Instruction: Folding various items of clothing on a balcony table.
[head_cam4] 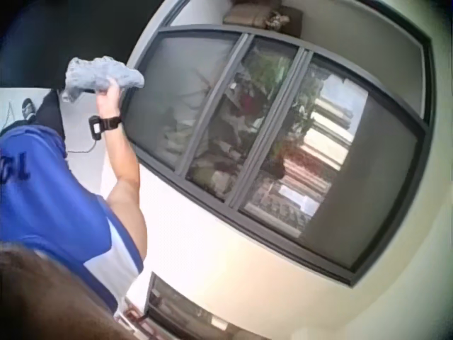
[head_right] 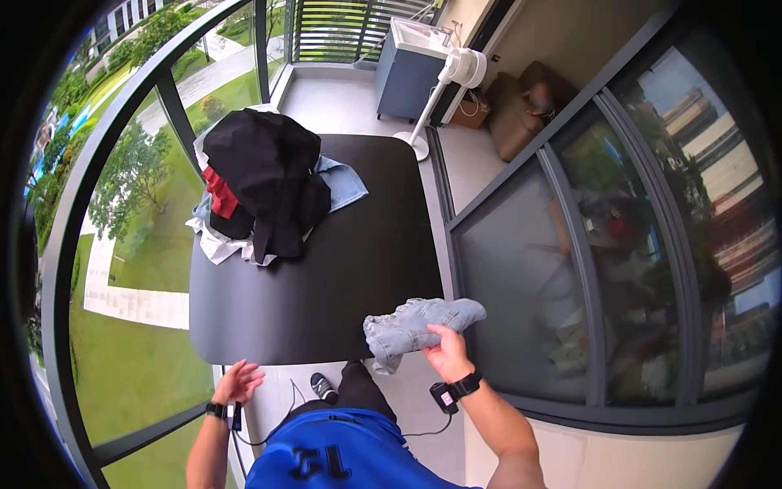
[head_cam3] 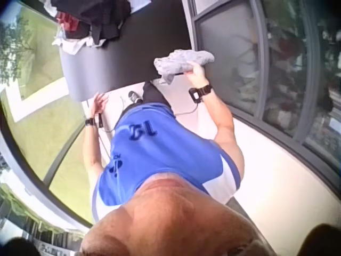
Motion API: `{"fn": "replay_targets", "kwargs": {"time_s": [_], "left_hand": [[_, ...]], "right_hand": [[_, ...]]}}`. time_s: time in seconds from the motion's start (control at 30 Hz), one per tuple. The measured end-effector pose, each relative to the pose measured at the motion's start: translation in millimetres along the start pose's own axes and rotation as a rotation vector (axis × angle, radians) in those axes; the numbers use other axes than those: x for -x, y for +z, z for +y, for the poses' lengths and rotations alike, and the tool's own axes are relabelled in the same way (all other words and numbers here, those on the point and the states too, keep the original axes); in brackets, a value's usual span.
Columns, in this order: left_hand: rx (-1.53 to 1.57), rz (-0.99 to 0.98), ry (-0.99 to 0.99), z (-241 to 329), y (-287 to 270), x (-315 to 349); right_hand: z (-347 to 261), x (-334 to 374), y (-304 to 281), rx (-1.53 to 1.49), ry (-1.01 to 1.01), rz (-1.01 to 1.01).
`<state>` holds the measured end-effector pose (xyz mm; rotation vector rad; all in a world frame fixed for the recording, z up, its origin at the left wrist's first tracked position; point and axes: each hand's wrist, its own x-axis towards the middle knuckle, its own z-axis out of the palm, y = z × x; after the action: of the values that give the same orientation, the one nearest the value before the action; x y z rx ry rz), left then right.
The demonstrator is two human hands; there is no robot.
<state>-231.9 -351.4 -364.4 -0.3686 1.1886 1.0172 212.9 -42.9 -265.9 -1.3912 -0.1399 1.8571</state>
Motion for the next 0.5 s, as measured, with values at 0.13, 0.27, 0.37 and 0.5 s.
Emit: {"fn": "replay_targets", "kwargs": {"time_s": [0.13,0.27,0.37,0.5], "left_hand": [[0.26,0.205,0.057,-35.6,-56.4,7.3],[0.431,0.351,0.112,-67.4,-69.6,10.9],[0.518,0.408,0.118,-84.4,-67.4,17.2],[0.497,0.467,0.126,-111.0,-62.0,19.2]], "right_hand": [[-58.1,-32.3,69.5,0.023,-0.056,-0.166],[-132.2,-67.1,170.6,0.013,-0.199,-0.333],[-180.0,-92.7,239.2,-0.072,-0.31,-0.511],[-209.6,-166.8,310.2,-0.25,-0.331,-0.558]]}}
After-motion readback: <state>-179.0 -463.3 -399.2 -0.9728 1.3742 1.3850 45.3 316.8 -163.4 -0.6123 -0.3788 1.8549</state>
